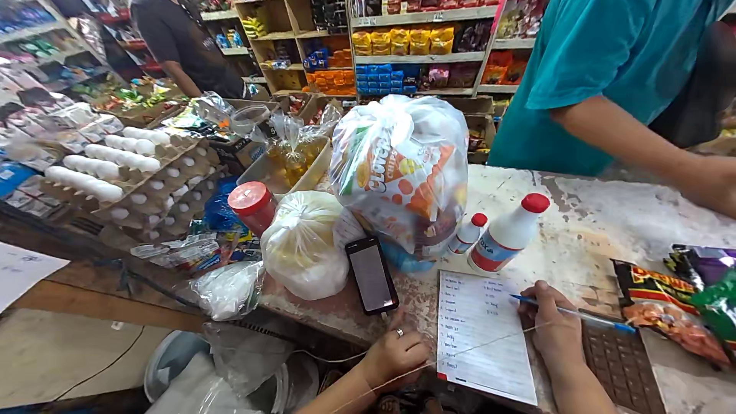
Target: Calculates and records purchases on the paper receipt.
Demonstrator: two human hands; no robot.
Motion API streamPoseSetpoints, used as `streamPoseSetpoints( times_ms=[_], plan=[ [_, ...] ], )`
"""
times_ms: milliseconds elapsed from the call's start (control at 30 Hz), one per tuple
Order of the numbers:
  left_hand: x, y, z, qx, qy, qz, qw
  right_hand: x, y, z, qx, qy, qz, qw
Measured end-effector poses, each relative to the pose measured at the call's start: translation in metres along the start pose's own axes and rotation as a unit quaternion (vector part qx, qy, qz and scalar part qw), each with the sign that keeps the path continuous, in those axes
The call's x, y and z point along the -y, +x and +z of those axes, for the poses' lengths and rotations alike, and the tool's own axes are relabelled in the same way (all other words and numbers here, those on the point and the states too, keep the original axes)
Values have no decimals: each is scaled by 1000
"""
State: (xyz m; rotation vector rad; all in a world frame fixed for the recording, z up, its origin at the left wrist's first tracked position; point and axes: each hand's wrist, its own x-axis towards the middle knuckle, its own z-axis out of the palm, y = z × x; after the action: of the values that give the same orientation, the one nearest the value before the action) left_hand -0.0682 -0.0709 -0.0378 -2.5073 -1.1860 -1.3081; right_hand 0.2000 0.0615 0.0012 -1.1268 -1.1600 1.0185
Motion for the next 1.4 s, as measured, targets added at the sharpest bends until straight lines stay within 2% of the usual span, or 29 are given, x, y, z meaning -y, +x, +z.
streamPoseSetpoints(
  times_ms=[467, 667, 867, 1400],
  plan=[
    [0, -3, 6, 22, -4, -16, 1000, -4, 3, -6, 9, -12, 32, 999],
    [-1, 0, 3, 19, 5, -41, 999, -2, 2, -5, 19, -9, 18, 1000],
    [-1, 2, 2, 55, 18, -42, 997, -3, 2, -5, 21, -11, 8, 1000],
    [-1, 1, 4, 31, 31, -33, 998, -2, 1, -4, 20, -16, 9, 1000]
  ],
)
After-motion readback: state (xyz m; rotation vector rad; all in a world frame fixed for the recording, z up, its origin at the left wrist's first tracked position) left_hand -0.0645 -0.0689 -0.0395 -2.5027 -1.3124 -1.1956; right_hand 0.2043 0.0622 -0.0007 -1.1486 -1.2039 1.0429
